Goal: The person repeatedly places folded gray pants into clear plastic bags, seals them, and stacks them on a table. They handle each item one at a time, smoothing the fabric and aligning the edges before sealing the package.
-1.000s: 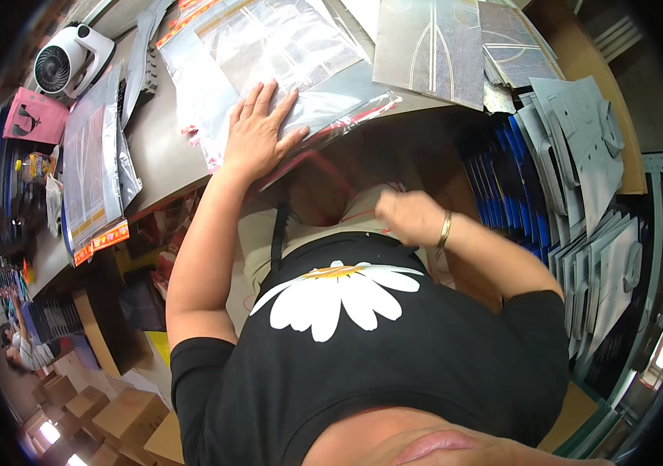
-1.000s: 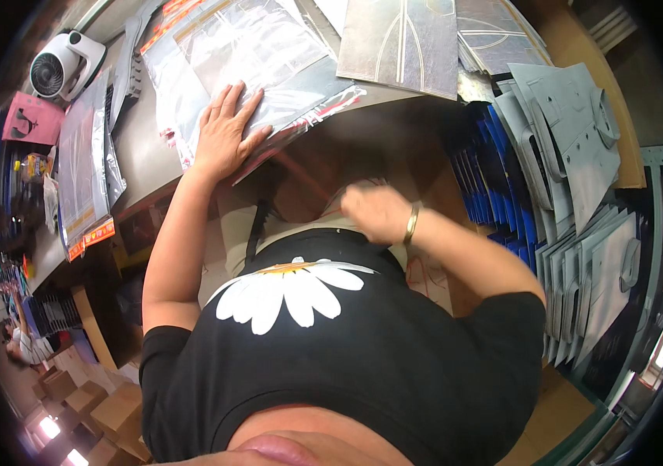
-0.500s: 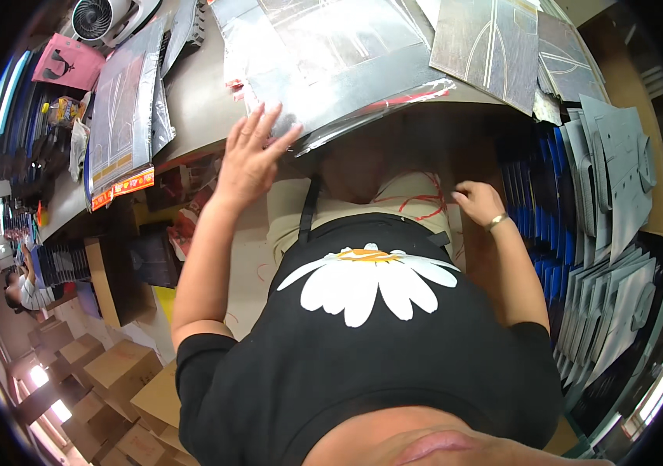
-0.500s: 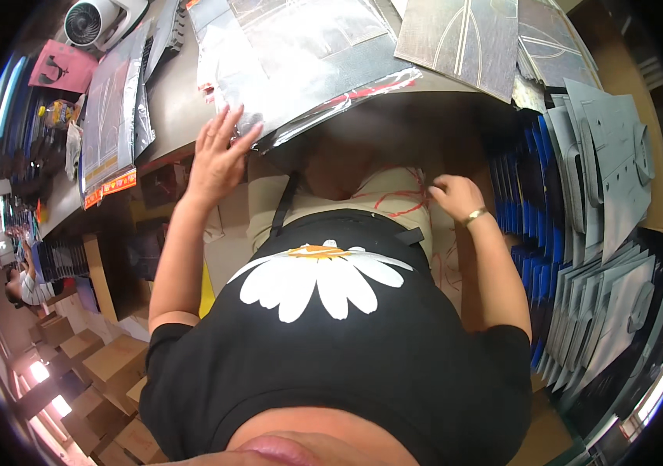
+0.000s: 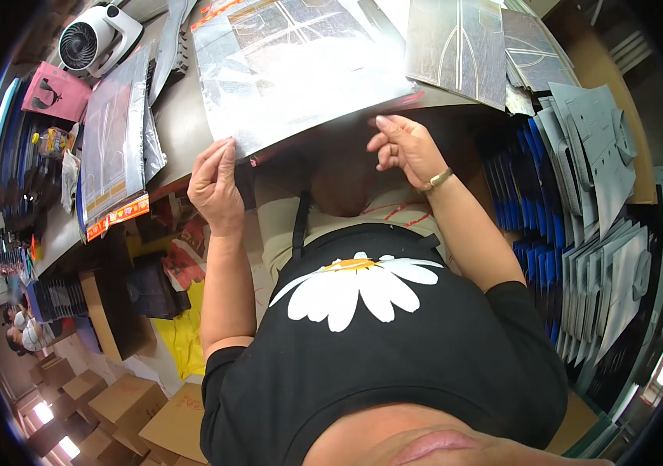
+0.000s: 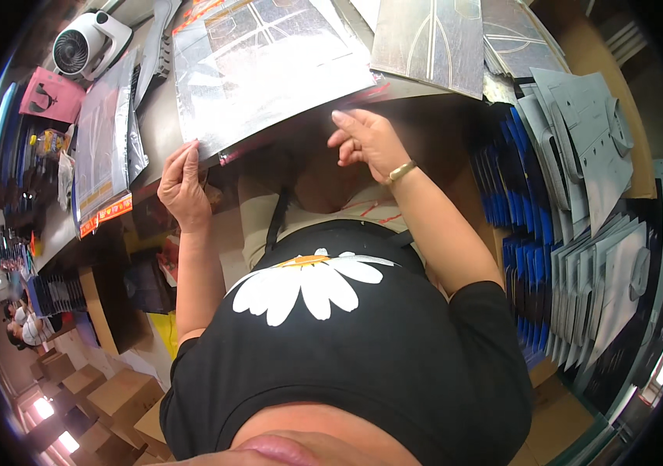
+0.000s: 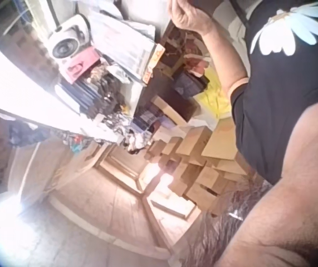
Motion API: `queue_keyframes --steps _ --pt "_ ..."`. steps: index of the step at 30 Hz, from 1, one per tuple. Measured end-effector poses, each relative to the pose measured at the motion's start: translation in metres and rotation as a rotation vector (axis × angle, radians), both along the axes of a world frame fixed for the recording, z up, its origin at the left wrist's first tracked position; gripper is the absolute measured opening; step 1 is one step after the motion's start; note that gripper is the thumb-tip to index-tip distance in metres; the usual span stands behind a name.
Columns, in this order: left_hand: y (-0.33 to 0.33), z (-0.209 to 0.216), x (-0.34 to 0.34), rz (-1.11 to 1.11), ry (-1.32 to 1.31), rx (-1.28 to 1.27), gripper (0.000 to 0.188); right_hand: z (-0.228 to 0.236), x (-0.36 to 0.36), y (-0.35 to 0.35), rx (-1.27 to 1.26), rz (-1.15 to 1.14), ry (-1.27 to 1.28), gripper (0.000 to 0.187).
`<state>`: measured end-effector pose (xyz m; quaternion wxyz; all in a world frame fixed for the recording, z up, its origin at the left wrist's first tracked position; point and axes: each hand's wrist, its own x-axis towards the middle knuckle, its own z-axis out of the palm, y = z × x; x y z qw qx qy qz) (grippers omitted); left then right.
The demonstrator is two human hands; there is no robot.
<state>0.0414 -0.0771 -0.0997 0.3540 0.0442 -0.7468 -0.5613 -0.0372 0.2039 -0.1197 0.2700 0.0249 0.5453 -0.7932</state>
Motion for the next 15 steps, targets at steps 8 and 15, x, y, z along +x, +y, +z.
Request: queue_keyframes --steps 8,15 --pt "-0.014 -0.001 0.005 0.032 -0.089 0.119 0.007 -0.002 -0.044 -0.017 -0.214 -0.105 0.060 0.019" --pt "-0.028 -0.017 0.006 0.207 -0.175 -0.593 0.046 0.049 -0.040 -0.044 -0.058 -0.174 0.342 0.024"
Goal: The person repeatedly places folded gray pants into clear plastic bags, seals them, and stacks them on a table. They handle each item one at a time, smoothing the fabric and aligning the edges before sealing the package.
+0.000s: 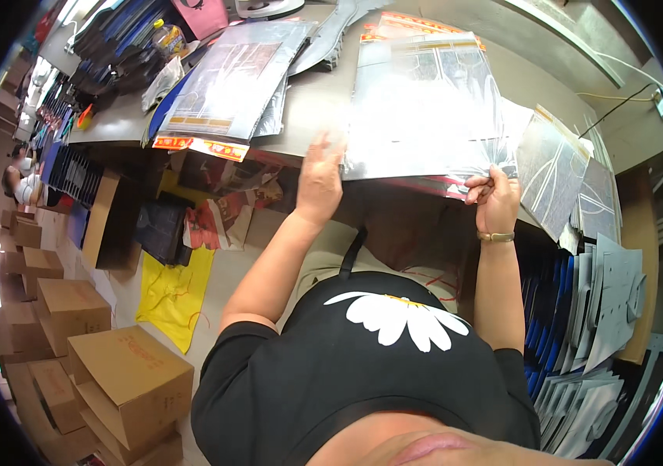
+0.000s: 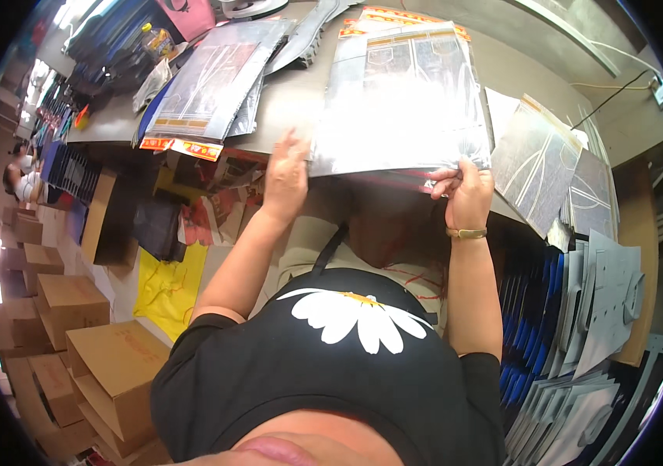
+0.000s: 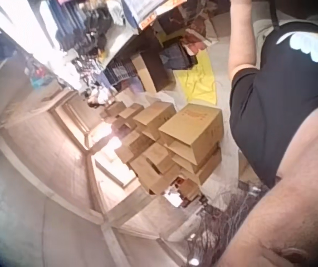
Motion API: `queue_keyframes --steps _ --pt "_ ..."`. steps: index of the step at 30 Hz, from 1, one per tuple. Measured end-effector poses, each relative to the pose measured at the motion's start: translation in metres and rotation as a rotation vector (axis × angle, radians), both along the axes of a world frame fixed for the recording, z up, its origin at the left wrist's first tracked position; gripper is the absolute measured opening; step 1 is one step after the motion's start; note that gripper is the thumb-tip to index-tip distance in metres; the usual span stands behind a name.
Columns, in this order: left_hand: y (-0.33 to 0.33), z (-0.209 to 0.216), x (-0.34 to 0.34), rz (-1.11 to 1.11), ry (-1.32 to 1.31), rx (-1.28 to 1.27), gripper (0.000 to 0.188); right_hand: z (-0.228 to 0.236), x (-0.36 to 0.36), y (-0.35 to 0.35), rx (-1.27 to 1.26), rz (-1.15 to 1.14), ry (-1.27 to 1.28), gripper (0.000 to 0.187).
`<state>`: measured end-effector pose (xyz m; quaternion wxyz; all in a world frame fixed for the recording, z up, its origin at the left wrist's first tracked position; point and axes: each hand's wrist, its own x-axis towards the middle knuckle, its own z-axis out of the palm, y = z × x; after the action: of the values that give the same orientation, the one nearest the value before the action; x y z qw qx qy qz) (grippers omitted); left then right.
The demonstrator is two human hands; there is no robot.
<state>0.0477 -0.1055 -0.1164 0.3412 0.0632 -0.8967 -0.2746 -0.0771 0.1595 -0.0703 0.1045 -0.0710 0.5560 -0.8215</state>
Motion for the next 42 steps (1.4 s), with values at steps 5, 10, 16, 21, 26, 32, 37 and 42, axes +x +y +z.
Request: queue_keyframes --steps 5,10,16,21,26,32,37,42 --pt "0.044 0.064 -0.007 -0.096 0.105 -0.240 0.052 0.035 0.022 -0.027 0.103 0.056 0.206 0.027" --pt "0.031 0.041 -0.044 -0.153 0.359 0.072 0.035 0.055 0.045 -0.053 0.327 0.204 0.466 0.041" --pt "-0.050 0.082 0.002 0.554 0.395 1.040 0.028 0.020 0.014 0.045 1.046 -0.447 1.064 0.058" --pt "-0.181 0.054 0.022 0.469 0.749 1.121 0.040 0.021 0.013 0.190 1.728 -0.932 0.753 0.067" --pt "-0.317 0.018 0.019 0.403 0.415 1.310 0.041 0.041 0.002 0.286 2.117 -0.914 0.310 0.069" --pt "-0.267 0.034 -0.007 0.850 0.091 0.736 0.114 0.011 -0.039 0.360 2.104 -0.541 0.238 0.066" --pt "-0.253 0.014 0.013 1.181 -0.244 0.304 0.123 0.018 -0.041 0.334 2.203 -0.662 0.296 0.041" --pt "-0.218 0.017 0.008 1.071 0.013 -0.112 0.115 0.063 -0.039 0.353 2.044 -1.152 0.741 0.038"
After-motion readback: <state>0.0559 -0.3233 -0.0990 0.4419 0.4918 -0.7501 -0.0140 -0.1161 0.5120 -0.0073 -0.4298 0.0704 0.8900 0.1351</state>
